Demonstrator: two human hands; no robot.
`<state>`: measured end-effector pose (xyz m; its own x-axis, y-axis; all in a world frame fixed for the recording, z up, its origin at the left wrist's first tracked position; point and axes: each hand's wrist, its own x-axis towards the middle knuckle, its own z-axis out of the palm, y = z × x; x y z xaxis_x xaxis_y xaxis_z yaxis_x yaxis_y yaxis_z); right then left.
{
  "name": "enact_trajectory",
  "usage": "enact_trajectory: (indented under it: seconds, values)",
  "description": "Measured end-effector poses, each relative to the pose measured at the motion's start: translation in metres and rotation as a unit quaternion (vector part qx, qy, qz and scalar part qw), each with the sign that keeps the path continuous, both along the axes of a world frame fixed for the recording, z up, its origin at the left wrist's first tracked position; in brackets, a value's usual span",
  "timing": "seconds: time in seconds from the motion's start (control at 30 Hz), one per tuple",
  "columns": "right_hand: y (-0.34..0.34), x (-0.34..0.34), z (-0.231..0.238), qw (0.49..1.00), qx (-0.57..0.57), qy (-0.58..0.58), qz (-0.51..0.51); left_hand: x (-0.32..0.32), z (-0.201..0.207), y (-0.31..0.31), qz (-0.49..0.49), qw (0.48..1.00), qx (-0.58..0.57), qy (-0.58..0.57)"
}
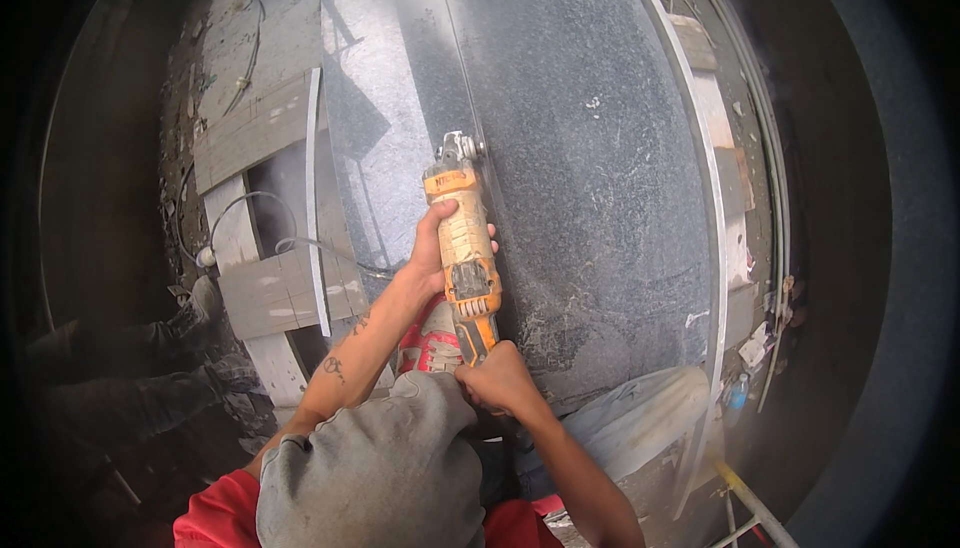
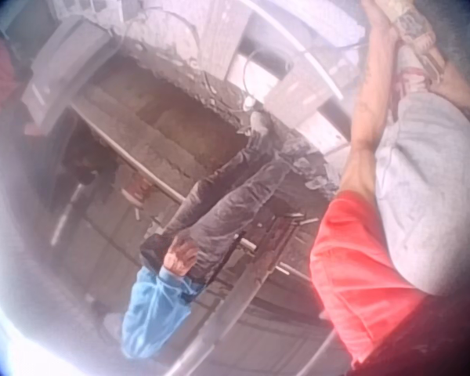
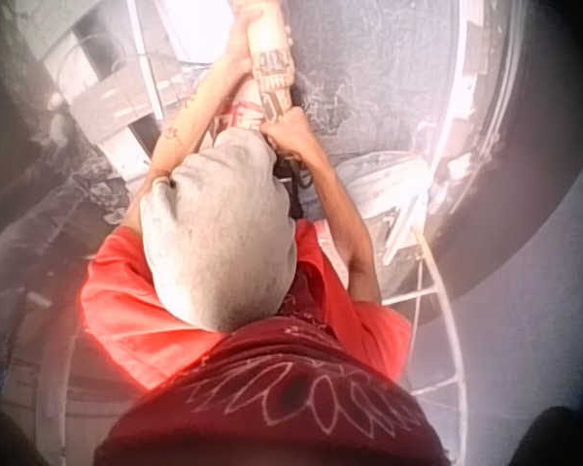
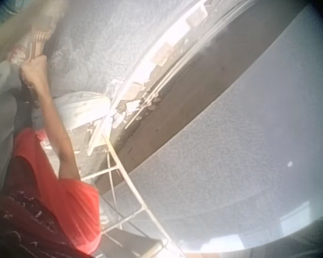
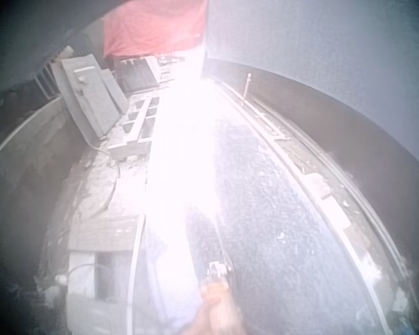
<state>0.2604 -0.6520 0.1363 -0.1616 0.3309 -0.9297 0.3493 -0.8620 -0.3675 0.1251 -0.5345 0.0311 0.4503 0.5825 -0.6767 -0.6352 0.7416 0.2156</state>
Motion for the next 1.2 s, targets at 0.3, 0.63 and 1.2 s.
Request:
enact_trajectory:
  seconds: [0.3, 0.63, 1.2]
  values:
    - [-0.002, 0.001, 0.006, 1.0, 0.014, 0.002, -0.001, 0.001, 0.003, -0.004, 0.008, 1.0, -0.023, -0.014]
    - [-0.003, 0.001, 0.005, 0.999, 0.035, -0.014, -0.01, 0.002, 0.004, -0.003, 0.004, 1.0, -0.021, -0.002]
    - [0.011, 0.003, -0.001, 1.0, -0.011, -0.009, 0.011, 0.004, 0.003, 0.01, 0.011, 1.0, -0.023, 0.0]
